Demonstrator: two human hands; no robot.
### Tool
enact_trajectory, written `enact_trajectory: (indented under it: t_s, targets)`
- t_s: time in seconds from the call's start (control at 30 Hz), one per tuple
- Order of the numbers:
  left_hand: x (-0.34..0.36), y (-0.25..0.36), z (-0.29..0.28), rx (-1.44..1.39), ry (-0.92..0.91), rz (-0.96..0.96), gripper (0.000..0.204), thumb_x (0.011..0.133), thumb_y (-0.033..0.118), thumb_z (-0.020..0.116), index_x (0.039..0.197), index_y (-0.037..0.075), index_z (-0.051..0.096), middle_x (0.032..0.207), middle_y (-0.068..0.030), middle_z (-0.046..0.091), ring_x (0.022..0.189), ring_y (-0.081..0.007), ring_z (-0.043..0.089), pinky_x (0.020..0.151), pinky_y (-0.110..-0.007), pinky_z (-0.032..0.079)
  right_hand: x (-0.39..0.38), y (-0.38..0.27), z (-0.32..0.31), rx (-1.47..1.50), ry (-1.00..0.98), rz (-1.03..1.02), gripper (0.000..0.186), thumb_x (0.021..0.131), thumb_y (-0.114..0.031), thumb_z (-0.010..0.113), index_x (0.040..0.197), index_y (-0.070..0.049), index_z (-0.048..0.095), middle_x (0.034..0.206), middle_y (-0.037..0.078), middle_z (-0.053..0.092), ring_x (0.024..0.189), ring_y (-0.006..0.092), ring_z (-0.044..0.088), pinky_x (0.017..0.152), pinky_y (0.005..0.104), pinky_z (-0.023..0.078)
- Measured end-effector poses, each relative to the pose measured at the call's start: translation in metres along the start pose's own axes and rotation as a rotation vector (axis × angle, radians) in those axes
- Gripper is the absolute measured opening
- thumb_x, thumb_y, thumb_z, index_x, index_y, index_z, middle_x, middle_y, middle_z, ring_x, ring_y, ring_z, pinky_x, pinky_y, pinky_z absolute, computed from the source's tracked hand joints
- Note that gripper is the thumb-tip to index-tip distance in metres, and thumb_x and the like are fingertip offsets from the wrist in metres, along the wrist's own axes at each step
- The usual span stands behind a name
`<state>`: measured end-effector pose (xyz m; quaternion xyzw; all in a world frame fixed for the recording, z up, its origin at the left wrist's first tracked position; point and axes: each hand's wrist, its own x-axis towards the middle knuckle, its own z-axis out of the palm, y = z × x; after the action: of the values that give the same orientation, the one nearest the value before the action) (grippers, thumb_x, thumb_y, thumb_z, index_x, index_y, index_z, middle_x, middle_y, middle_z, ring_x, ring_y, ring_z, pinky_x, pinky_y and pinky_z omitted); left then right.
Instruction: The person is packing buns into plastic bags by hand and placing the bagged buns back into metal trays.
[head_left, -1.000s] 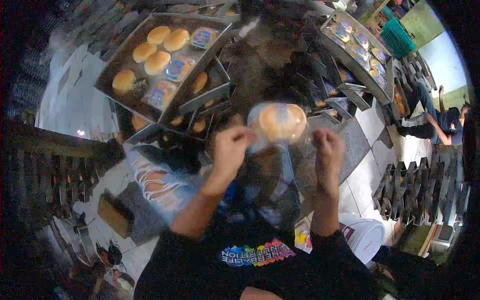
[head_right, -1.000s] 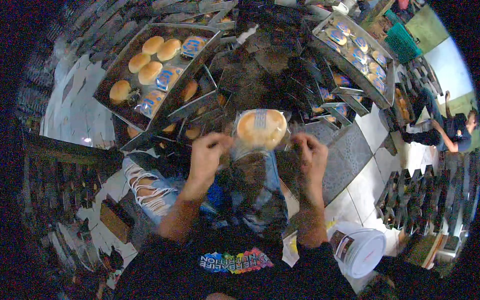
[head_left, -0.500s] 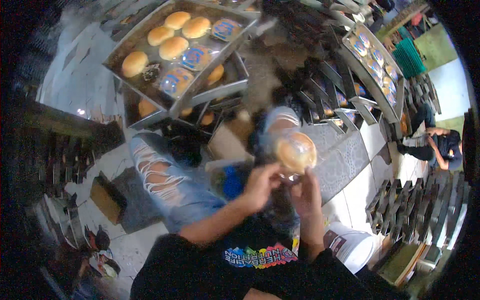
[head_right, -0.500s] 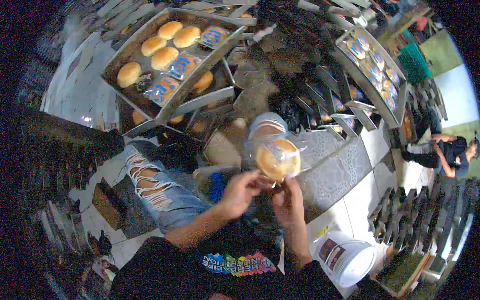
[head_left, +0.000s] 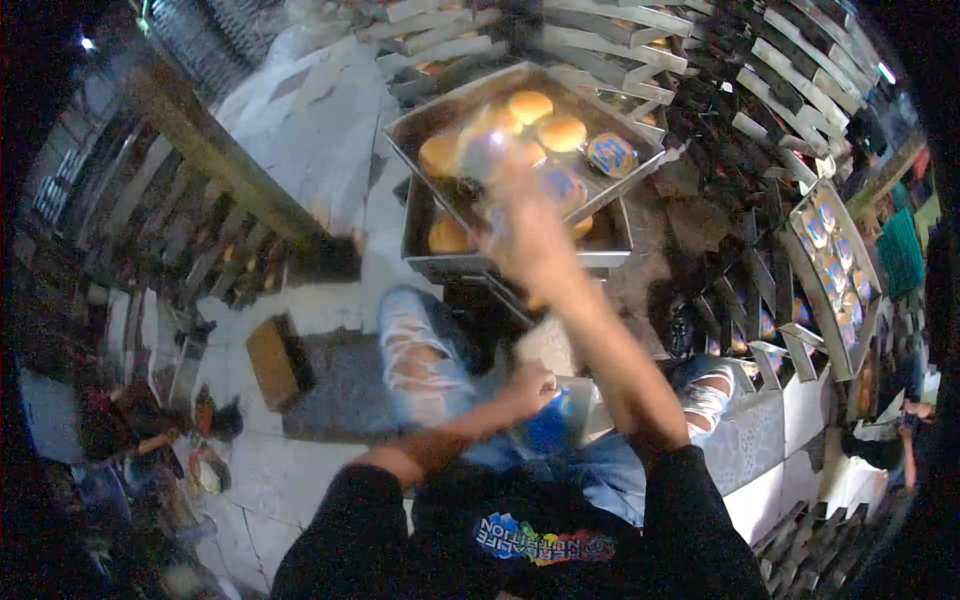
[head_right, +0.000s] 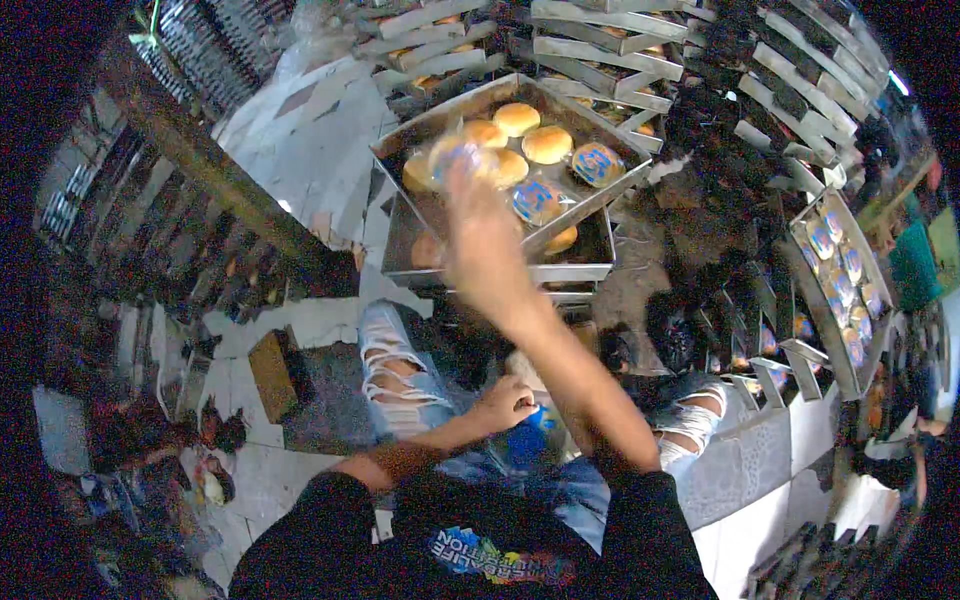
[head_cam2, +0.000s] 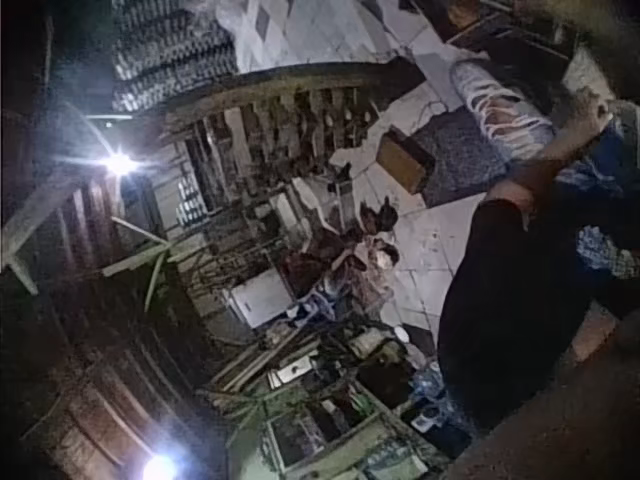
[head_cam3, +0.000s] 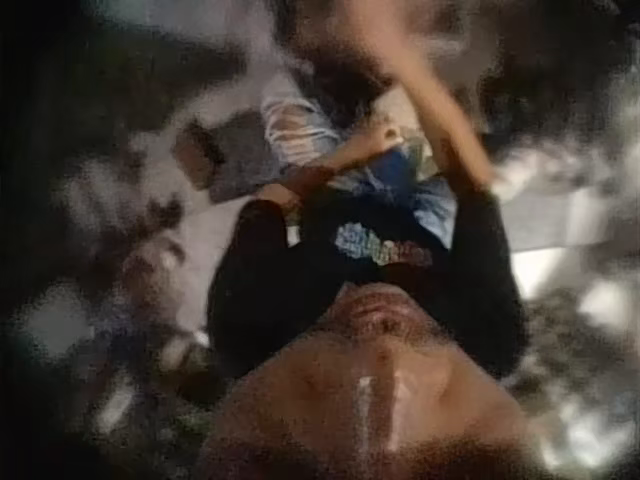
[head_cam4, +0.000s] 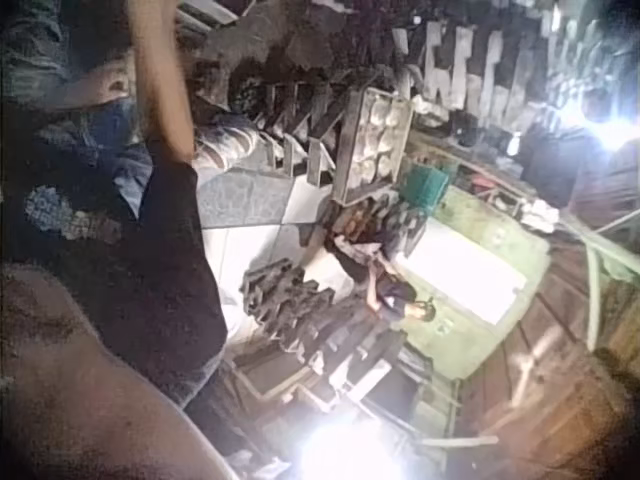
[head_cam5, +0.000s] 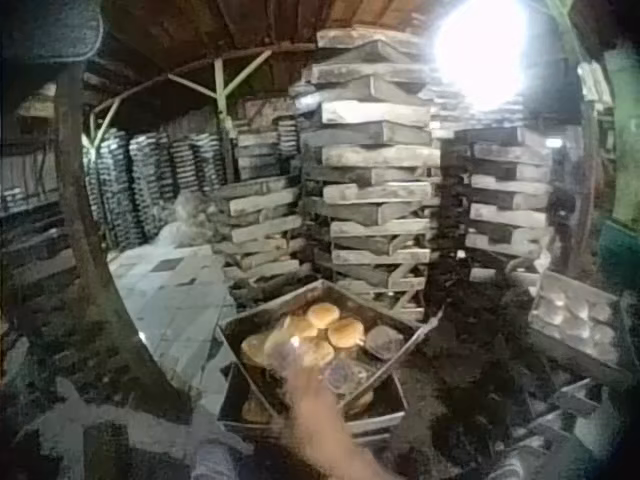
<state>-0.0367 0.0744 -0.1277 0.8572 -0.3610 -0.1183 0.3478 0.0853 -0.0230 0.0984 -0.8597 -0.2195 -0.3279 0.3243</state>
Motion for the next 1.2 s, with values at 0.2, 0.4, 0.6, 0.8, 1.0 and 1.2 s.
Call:
enact_trajectory:
  t_s: [0.2,0.4,0.6,0.8,1.0,1.2]
  targets:
    - [-0.031,-0.025,0.025,-0.796,0.070,-0.072,0.021,0.069,0.025,0.065,0.084,0.011,0.061,0.091,-0.0100,0.055,0.096,-0.0284,0.050,0.085,-0.036,0.038,-0.136,0.023,-0.035,1.483,-0.972,0.742,0.051,0.080,-0.024,0.058,0.123,-0.002,0.041,0.115,0.018,0.053,0.096,0.0391,0.054,0.088,0.0402,0.040]
    - [-0.012,0.040,-0.029,0.434,-0.115,0.040,0.017,0.073,0.016,0.057,0.086,0.004,0.060,0.089,-0.0085,0.055,0.090,-0.0263,0.051,0.074,-0.039,0.043,-0.247,0.120,-0.019,0.536,-0.359,0.805,0.055,0.075,-0.023,0.063,0.122,-0.004,0.042,0.114,0.016,0.054,0.099,0.0336,0.054,0.083,0.0378,0.043]
    - [-0.023,0.003,0.000,-0.036,-0.025,0.004,0.013,0.065,0.010,0.063,0.077,0.007,0.061,0.097,-0.0106,0.054,0.091,-0.0294,0.050,0.074,-0.036,0.043,-0.217,0.082,-0.064,0.347,-0.217,0.863,0.043,0.074,-0.018,0.062,0.112,-0.002,0.051,0.104,0.022,0.056,0.095,0.0331,0.055,0.083,0.0345,0.044]
    - [-0.003,0.052,-0.040,0.380,-0.162,0.161,0.034,0.064,0.012,0.067,0.092,0.003,0.050,0.087,-0.0140,0.052,0.083,-0.0308,0.052,0.069,-0.039,0.043,-0.214,0.086,-0.055,0.081,-0.217,0.503,0.031,0.073,-0.014,0.058,0.100,0.002,0.057,0.091,0.021,0.059,0.086,0.0353,0.057,0.076,0.0394,0.045]
    - [0.021,0.046,-0.036,0.032,-0.093,-0.049,0.041,0.060,0.015,0.074,0.091,0.000,0.053,0.076,-0.0167,0.059,0.072,-0.0326,0.059,0.063,-0.038,0.045,-0.211,0.074,-0.065,0.250,-0.246,0.641,0.033,0.074,-0.025,0.063,0.096,-0.001,0.059,0.090,0.020,0.061,0.085,0.0350,0.058,0.077,0.0387,0.046]
    - [0.076,0.062,-0.114,0.095,-0.004,-0.069,0.013,0.070,0.012,0.065,0.076,0.001,0.064,0.069,-0.0102,0.063,0.061,-0.0171,0.058,0.059,-0.030,0.045,-0.218,0.091,-0.062,0.536,-0.888,0.468,0.034,0.072,-0.026,0.065,0.096,-0.003,0.059,0.085,0.009,0.062,0.077,0.0213,0.058,0.069,0.0314,0.047]
